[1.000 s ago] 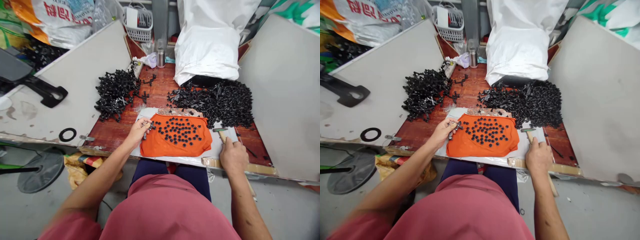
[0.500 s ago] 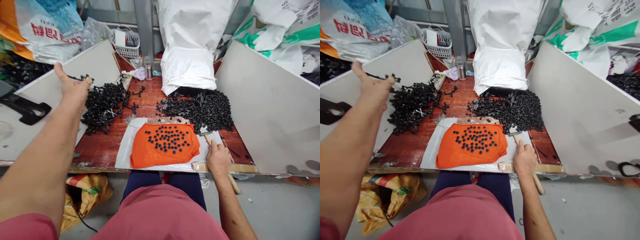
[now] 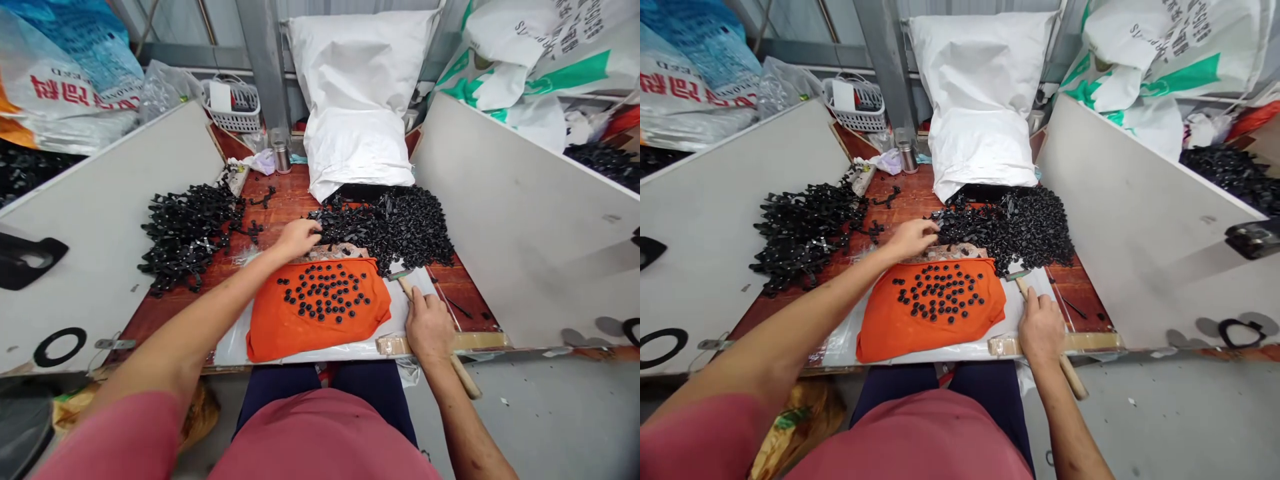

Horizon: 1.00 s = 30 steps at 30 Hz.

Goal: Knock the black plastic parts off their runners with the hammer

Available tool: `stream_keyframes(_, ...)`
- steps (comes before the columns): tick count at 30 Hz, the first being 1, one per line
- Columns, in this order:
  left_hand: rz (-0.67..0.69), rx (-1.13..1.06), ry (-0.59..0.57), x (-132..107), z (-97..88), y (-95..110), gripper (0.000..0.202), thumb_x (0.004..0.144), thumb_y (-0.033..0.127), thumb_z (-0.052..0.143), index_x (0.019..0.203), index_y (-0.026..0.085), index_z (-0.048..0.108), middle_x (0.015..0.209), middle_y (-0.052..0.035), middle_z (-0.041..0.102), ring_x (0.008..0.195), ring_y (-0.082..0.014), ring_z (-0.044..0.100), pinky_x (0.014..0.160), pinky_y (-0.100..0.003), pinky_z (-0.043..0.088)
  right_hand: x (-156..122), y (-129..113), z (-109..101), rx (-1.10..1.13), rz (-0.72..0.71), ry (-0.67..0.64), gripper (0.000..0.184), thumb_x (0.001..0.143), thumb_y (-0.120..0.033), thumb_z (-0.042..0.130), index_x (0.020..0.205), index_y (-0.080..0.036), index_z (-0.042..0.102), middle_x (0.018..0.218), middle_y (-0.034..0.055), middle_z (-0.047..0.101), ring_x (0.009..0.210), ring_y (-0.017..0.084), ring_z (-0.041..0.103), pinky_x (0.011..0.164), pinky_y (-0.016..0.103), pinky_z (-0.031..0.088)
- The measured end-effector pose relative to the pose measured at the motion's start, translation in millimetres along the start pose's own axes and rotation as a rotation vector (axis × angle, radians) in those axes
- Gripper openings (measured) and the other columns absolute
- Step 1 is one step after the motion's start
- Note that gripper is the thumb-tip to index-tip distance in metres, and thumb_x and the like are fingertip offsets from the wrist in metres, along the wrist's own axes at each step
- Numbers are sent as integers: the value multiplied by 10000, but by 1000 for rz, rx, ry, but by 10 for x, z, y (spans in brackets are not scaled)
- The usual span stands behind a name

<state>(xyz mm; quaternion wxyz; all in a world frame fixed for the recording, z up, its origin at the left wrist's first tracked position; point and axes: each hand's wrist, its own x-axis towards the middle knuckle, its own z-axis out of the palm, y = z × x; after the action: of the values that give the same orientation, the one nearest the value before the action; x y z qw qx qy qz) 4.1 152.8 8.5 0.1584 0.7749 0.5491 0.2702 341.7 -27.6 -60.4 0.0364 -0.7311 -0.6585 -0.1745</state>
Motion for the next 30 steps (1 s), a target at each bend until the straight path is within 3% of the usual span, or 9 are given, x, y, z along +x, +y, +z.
stream_keyframes(2, 0, -65, -19, 257, 268, 269, 249, 805, 223, 676, 1042, 235, 752, 1059, -77, 737, 1022, -259, 651, 1001, -359, 474, -5, 0, -3, 8, 1, 13, 361, 1000, -240, 529, 1338, -160, 628, 945, 114, 604, 842, 248, 514, 645, 354, 301)
stream_keyframes(5, -74, -78, 69, 630, 564, 569, 370, 824, 234, 694, 1193, 222, 710, 1237, -138, 674, 1198, -315, 588, 1072, -437, 424, -10, 3, -3, 30, -4, 40, 349, 1006, -242, 515, 1326, -168, 633, 932, 104, 605, 838, 245, 524, 641, 349, 315)
stream_keyframes(9, -199, -117, 110, 963, 765, 737, 157, 805, 239, 726, 958, 216, 752, 1133, -137, 695, 1171, -346, 608, 1017, -490, 427, -14, 1, -8, 56, 6, 41, 350, 1007, -218, 510, 1332, -176, 633, 926, 96, 610, 833, 242, 527, 651, 351, 328)
stream_keyframes(12, -176, -181, 122, 1074, 749, 751, 110, 857, 276, 685, 784, 200, 718, 974, -112, 719, 1096, -305, 649, 948, -415, 453, -17, -2, -19, 65, 7, 24, 361, 1013, -201, 507, 1353, -176, 625, 937, 94, 615, 849, 247, 527, 675, 359, 336)
stream_keyframes(16, -137, -313, 140, 1067, 439, 744, 151, 946, 280, 562, 984, 205, 688, 800, -42, 707, 784, -177, 675, 725, -263, 482, -21, 4, -14, 87, 18, 10, 357, 1028, -207, 494, 1362, -177, 618, 951, 92, 618, 869, 250, 530, 695, 363, 341)
stream_keyframes(19, -159, -569, 65, 758, 64, 739, 183, 965, 360, 544, 989, 194, 618, 619, 18, 606, 487, -109, 521, 515, -212, 392, -20, -4, 5, 101, 30, 25, 351, 1031, -224, 497, 1353, -177, 626, 943, 90, 618, 863, 249, 532, 689, 362, 341)
stream_keyframes(23, -227, -872, -193, -112, -382, 658, 343, 870, 519, 676, 864, 198, 556, 628, 17, 614, 462, -82, 491, 469, -192, 358, -9, 7, -6, 94, 30, 47, 377, 1029, -280, 502, 1357, -137, 619, 946, 111, 626, 878, 265, 556, 684, 357, 358)
stream_keyframes(26, -279, -775, -249, -846, -599, 500, 333, 836, 493, 713, 892, 178, 618, 713, 2, 646, 572, -98, 572, 550, -202, 430, 11, 110, -62, 104, 2, -63, 337, 1023, -322, 486, 1208, -110, 672, 999, 151, 649, 928, 290, 591, 719, 362, 402)
stream_keyframes(30, -354, -479, -166, -1635, -704, 277, 300, 855, 399, 661, 1067, 187, 639, 608, 57, 552, 538, -106, 523, 532, -209, 398, 80, 351, -182, 110, 64, -388, 409, 1016, -477, 429, 1013, -145, 668, 976, 178, 687, 863, 324, 651, 670, 382, 419)
